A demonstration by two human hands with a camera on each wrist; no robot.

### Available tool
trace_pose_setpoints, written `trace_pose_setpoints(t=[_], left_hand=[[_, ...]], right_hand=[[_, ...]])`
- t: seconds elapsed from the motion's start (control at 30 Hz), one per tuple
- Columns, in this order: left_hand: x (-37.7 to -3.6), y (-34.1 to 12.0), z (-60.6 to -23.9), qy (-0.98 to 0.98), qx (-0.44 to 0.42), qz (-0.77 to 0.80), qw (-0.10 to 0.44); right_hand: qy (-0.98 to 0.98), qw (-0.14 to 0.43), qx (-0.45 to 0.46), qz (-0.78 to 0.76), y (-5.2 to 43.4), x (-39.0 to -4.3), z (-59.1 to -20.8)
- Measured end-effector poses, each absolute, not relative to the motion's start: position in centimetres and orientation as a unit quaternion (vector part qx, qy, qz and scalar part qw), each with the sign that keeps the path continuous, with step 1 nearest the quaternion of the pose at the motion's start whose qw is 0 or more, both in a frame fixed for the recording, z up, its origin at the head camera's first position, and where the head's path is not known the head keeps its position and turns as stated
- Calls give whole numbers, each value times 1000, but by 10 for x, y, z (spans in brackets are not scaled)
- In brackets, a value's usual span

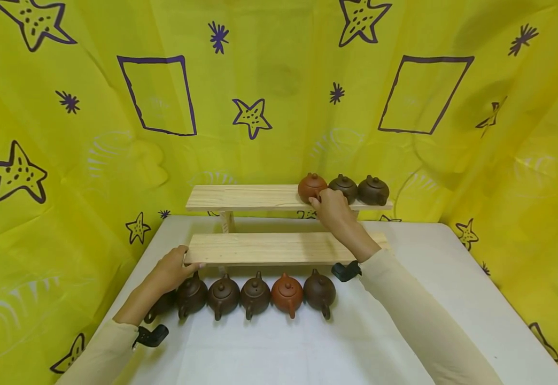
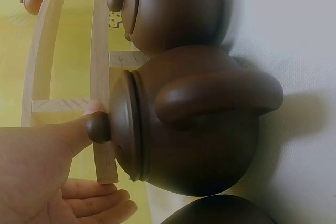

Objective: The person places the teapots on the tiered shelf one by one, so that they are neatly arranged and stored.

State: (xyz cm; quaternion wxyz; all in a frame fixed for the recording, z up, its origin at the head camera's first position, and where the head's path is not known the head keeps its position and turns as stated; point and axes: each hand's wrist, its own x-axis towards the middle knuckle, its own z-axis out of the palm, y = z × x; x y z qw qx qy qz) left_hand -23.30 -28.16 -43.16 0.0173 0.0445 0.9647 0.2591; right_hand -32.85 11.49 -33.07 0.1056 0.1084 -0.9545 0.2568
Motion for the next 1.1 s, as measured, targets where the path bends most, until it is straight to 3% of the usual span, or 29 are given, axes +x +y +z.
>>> trace_pose_setpoints(t=[0.37, 0.73, 1.1], left_hand=[[-233, -283, -432, 964, 43, 262, 23], [-232, -281, -430, 964, 41, 261, 23], [-231, -282, -430, 963, 39, 267, 21]], right_hand=[[-956, 93, 99, 261, 115, -328, -330], [-957, 126, 111, 238, 120, -327, -334], [-954, 101, 149, 239, 141, -303, -350]])
